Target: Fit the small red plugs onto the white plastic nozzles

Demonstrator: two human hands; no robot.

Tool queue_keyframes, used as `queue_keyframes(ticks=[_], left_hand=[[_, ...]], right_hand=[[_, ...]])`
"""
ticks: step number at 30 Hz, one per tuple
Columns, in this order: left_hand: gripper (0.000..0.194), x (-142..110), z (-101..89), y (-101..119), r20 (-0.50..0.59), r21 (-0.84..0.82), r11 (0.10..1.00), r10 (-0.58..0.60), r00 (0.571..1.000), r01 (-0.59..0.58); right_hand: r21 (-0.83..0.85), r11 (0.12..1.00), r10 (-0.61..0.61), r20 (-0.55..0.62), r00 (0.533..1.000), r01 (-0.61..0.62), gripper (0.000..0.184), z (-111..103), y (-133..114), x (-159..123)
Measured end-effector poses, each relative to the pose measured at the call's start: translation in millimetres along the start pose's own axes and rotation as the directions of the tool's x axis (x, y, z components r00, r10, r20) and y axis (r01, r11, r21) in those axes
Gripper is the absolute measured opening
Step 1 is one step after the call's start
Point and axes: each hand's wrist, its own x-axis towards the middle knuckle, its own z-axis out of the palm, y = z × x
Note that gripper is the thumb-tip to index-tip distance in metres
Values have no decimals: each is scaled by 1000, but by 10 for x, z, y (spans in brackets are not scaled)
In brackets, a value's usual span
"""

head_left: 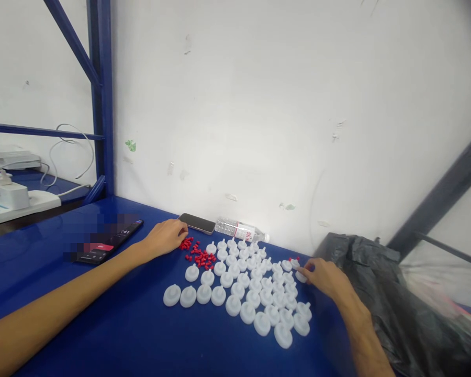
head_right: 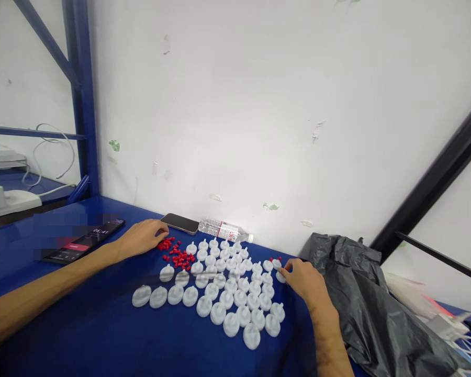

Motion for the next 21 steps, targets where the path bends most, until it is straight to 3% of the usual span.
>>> queue_keyframes(ticks=[4, 7, 11, 16, 21], left_hand=[[23, 18, 43, -29, 17, -16, 1000, -15, 1000, 15], [21, 24, 67, -47, 32, -27, 1000, -14, 999, 15], [21, 27, 79, -53, 45, -32, 999, -2, 999, 3], [22, 23, 88, -37, 45, -46, 999, 15, 999, -12], [22, 13, 92, -31, 33, -67, 997, 29, 999, -27]], right_hand=[[24, 1000, -15, 60, 998, 14, 45, -88, -308, 38], [125, 985, -137, 119, 983, 122, 53, -87, -632, 43], [226, 948, -275, 229, 934, 224, 56, 82, -929, -29], [235, 950, -275, 314, 909, 206, 59, 312, -954, -92], [260, 935, -311, 276, 909, 241, 56, 309, -950, -73]])
